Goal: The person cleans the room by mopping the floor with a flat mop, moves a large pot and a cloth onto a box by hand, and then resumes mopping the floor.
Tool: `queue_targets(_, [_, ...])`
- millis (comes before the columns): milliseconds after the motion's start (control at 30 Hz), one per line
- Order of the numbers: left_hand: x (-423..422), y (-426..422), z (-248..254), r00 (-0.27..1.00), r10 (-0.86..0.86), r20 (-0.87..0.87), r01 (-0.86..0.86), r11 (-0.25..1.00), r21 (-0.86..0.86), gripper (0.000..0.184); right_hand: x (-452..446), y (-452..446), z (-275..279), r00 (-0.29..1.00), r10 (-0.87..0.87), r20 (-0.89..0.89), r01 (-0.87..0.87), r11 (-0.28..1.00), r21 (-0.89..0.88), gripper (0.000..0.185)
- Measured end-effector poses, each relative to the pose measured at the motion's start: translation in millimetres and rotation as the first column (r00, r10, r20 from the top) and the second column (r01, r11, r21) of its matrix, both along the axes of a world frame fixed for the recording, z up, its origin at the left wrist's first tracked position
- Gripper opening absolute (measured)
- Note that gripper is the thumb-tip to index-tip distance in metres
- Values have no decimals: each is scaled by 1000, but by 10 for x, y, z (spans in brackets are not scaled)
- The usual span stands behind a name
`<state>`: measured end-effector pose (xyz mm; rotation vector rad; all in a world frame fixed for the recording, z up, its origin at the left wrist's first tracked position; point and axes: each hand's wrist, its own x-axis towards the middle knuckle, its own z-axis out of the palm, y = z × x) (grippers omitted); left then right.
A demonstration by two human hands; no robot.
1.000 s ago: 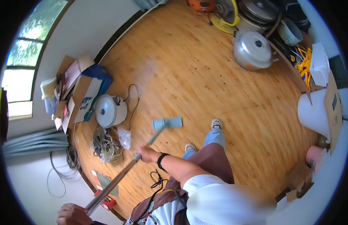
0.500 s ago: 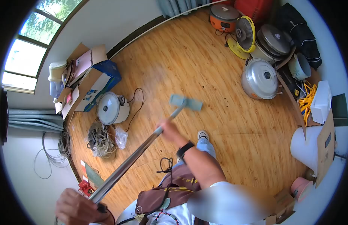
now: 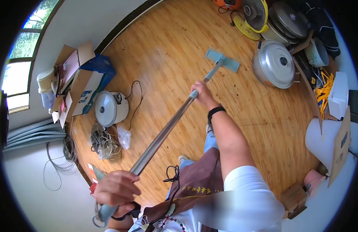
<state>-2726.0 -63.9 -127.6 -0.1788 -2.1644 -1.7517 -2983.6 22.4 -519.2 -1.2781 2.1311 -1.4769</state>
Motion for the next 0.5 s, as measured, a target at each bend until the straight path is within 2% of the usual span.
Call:
queue_targets(67, [373, -71, 134, 999, 46, 27, -46, 999, 0, 24, 493, -118, 137, 999, -24, -36, 24, 1000, 8, 17])
queue_targets(167, [1047, -245, 431, 999, 38, 33, -36, 999, -39, 24, 1419, -334, 322, 999, 14, 29, -13, 1000, -18, 15])
queue_targets(233, [1557, -259, 678, 987, 159, 13, -159, 987, -16, 26, 2132, -486, 501, 991, 70, 113, -69, 997, -16, 14])
queue_targets(267, [1698, -225, 791, 968, 235, -83, -238, 971, -19, 30, 2532, -553, 582, 981, 104, 166, -102, 995, -21, 14])
queue_targets(333, [2195, -240, 1069, 967, 250, -46, -252, 967, -45, 28, 3357, -662, 677, 959, 174, 222, -148, 981, -129, 13])
queue_targets(400, [2617, -182, 1326, 963, 268, -11, -268, 961, -63, 29, 4160, -684, 744, 914, 306, 266, -297, 952, -75, 12])
queue_targets(467, [2861, -97, 1524, 961, 277, 25, -274, 959, -74, 27, 4859, -589, 888, 842, 416, 343, -401, 909, -118, 13])
queue_targets(500, [2912, -77, 1592, 977, 185, 107, -173, 978, -115, 26, 5088, -528, 902, 832, 427, 354, -414, 903, -115, 13])
